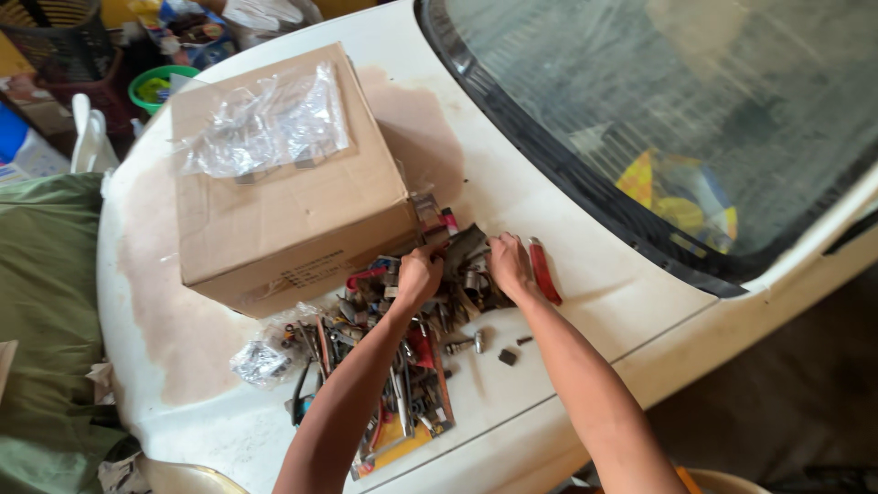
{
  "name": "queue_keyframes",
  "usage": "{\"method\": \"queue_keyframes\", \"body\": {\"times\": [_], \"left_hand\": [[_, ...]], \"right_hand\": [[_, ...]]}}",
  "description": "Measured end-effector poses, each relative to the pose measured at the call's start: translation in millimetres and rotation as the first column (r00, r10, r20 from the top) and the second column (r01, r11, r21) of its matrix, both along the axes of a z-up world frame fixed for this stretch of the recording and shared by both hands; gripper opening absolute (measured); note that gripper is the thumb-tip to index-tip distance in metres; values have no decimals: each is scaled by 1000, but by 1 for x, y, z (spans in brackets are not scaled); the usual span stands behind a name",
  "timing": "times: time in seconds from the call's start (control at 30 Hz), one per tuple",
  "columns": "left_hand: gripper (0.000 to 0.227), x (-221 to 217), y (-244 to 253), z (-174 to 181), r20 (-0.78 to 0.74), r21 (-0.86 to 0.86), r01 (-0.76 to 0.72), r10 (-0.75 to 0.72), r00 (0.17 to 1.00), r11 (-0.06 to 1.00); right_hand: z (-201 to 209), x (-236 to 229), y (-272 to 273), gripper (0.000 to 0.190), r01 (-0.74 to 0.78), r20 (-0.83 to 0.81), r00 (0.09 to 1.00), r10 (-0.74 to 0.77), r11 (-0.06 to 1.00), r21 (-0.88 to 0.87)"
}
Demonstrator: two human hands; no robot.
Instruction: The person repeatedly picks up various hand tools from a pile on the hood of a white car and places them into an open orange toolbox. The person handles wrenches, pliers, and screwdrivers one at a time, moving them from the car hood into the toolbox compartments.
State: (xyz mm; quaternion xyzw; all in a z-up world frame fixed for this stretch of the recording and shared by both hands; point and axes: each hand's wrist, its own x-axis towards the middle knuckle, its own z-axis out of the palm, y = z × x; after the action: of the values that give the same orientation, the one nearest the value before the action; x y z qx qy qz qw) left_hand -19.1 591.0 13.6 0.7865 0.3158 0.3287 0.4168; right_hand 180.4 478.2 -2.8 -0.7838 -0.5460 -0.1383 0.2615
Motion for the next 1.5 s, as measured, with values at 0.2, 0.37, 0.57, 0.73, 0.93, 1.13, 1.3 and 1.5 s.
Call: {"method": "queue_keyframes", "body": {"times": [0.2,0.37,0.57,0.73,0.93,1.13,1.3,1.5], "left_hand": [[29,9,19,-13,65,-74,-85,89,994,994],[28,18,24,-27,57,-142,-103,112,992,985],[27,22,31,-26,109,-217,-125,151,982,968],[29,22,37,-28,104,-351,-83,127,986,932],[38,24,19,-23,65,-30,37,-35,997,999],[22,22,-43,11,71,533,-169,155,985,829],[29,36,-97,33,122,30,227,-229,966,973],[37,68,-192,39,472,-576,623,-407,782,529]], "right_hand": [[-6,-7,14,27,140,-302,946,-121,989,44],[22,-22,9,29,140,-432,896,-102,989,56],[38,-26,1,11,0,105,994,-10,996,91],[66,-10,-15,13,61,122,990,-73,994,95],[114,-2,-76,4,125,165,974,-155,977,174],[138,-8,-146,4,202,76,970,-231,941,270],[120,-23,-223,5,332,-109,943,-314,884,328],[80,-34,-356,19,640,-393,733,-555,758,124]]}}
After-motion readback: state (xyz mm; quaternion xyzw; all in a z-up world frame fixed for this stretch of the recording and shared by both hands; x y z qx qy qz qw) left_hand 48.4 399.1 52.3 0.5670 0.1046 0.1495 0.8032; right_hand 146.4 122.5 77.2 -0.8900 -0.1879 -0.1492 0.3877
